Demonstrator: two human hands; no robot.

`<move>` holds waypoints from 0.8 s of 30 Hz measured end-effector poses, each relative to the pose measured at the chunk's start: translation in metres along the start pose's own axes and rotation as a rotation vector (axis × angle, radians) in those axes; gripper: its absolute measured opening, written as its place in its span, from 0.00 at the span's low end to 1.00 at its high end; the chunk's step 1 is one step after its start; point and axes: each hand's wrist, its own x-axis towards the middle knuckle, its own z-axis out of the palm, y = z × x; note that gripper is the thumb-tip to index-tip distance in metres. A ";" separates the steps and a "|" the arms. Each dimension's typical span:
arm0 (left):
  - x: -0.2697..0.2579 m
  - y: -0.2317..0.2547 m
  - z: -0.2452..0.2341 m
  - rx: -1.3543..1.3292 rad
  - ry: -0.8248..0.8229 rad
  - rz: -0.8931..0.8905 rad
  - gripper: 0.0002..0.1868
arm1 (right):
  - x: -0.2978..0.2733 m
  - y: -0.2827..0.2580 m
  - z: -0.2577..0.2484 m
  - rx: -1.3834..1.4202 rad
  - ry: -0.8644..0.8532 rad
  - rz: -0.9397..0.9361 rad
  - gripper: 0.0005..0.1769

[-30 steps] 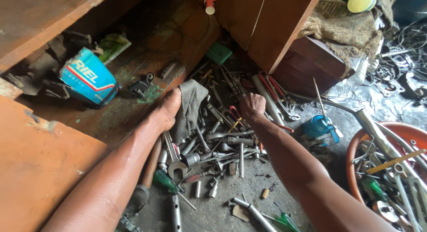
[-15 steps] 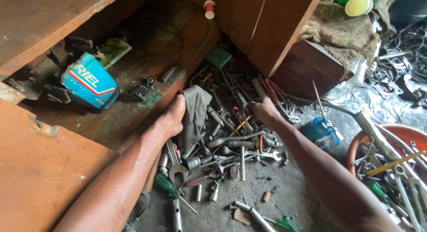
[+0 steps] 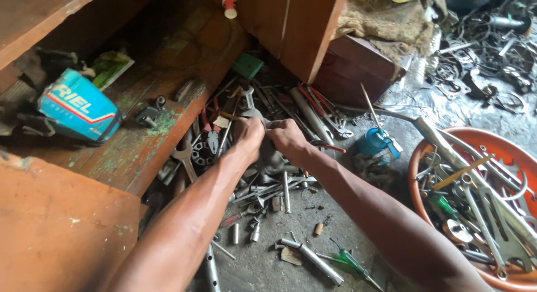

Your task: The person wipes various metal tools, including wrenches and screwdrivers, with a grey cloth. They pick up each tool from a pile on the floor, wipe it, and place it into an orange basin.

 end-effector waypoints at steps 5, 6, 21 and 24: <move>0.032 0.003 0.001 -0.216 0.119 0.016 0.21 | -0.026 -0.001 -0.007 -0.064 -0.125 -0.022 0.16; 0.036 0.005 -0.005 -0.240 0.122 0.012 0.21 | -0.032 -0.001 -0.007 -0.116 -0.126 -0.032 0.17; 0.056 -0.021 -0.038 -0.410 0.045 -0.044 0.16 | -0.045 0.002 -0.049 -0.133 -0.089 0.023 0.15; 0.058 -0.025 -0.034 -0.385 0.072 0.037 0.15 | -0.039 0.005 -0.038 -0.092 -0.100 0.020 0.14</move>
